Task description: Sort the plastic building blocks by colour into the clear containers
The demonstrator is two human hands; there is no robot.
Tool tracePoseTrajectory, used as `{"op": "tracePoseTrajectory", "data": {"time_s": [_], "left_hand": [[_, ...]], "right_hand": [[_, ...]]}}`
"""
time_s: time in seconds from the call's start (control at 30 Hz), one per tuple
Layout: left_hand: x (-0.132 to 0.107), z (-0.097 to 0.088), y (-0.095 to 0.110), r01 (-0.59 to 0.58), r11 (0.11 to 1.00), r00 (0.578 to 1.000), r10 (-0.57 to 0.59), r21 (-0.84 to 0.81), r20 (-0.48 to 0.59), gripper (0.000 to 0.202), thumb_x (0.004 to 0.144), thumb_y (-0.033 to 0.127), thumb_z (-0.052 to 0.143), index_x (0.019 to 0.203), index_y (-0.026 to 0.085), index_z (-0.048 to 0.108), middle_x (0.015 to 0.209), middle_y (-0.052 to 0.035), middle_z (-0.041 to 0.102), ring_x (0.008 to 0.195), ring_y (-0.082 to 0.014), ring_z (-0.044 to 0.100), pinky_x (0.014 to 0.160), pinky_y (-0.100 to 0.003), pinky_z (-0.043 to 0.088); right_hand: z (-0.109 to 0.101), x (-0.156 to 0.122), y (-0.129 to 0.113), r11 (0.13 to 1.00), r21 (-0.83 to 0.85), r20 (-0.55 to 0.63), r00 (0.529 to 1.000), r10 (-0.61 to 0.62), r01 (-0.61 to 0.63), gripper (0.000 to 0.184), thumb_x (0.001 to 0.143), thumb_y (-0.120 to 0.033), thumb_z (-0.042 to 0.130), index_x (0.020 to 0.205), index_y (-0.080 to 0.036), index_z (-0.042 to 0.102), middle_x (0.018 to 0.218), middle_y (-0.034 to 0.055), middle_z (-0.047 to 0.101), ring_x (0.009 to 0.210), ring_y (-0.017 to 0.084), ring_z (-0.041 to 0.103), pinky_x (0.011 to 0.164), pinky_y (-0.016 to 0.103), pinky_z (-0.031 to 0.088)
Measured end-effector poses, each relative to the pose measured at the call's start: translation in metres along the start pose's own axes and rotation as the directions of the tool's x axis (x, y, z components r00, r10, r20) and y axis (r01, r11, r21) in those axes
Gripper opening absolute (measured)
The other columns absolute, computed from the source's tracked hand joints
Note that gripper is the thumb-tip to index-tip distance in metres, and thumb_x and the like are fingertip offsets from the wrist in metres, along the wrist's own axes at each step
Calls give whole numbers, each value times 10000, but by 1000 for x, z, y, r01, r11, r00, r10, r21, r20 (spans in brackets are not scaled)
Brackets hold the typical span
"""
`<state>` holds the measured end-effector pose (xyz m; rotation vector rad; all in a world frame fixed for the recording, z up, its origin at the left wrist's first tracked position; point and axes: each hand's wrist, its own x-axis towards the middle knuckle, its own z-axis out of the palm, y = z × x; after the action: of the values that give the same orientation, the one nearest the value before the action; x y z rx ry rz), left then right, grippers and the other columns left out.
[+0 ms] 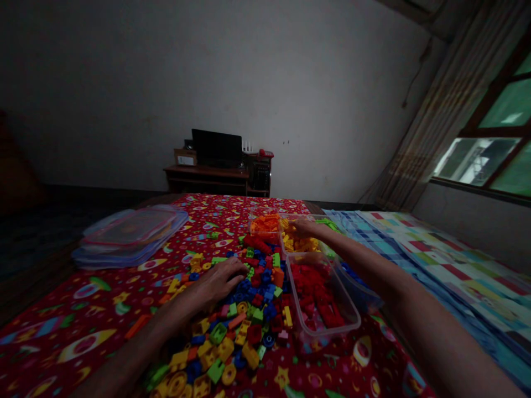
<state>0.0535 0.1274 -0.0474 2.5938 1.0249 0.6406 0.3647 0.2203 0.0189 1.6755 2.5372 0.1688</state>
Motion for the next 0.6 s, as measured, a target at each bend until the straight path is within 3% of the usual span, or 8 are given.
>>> {"op": "tracePoseTrajectory", "data": {"time_s": [0.07,0.13,0.23,0.33,0.47,0.6], "left_hand": [[-1,3,-2,6,1000,1000,-6,-3,-17,285,888,336,413,950,211,662,935,-55,646,867,-183,607,816,-292,486],[-2,6,-4,11,1000,999,-11,-9,-34,289,892,342,411,949,210,661,944,-58,644,883,-189,604,829,-301,482],[-1,8,-6,3,1000,999,-3,-15,-39,286,891,334,410,947,205,659,942,-61,642,881,-192,602,823,-302,479],[0,7,-5,-15,1000,999,14,-6,-29,277,888,317,411,940,199,657,931,-62,640,864,-192,599,810,-300,478],[0,4,-4,-18,1000,1000,18,13,-8,289,898,327,399,958,197,650,941,-67,634,882,-197,594,811,-302,478],[1,2,-2,-23,999,1000,23,22,7,300,904,330,389,942,190,651,936,-71,623,857,-190,589,793,-298,479]], "right_hand": [[-6,-7,-6,1000,-18,132,991,-6,8,245,822,-158,571,987,-43,711,1000,178,702,912,202,651,787,239,456],[-13,-14,-7,999,-26,193,981,-15,21,209,812,-172,589,921,-64,731,954,161,713,882,205,656,772,250,463],[-19,-21,-8,1000,-11,133,991,-22,23,257,865,-159,532,1059,-100,689,1066,152,682,979,216,627,845,291,464],[-16,-22,-12,1000,16,68,997,-20,19,296,928,-257,495,1191,-149,581,1198,117,592,1040,201,581,889,364,477],[-13,-19,-21,998,68,23,1000,-8,7,359,894,-389,546,1166,-156,579,1169,56,571,995,231,580,852,421,509],[-25,-22,-20,995,101,-25,999,25,-23,300,915,-309,526,1176,-171,577,1182,83,587,993,200,588,846,373,503]]}}
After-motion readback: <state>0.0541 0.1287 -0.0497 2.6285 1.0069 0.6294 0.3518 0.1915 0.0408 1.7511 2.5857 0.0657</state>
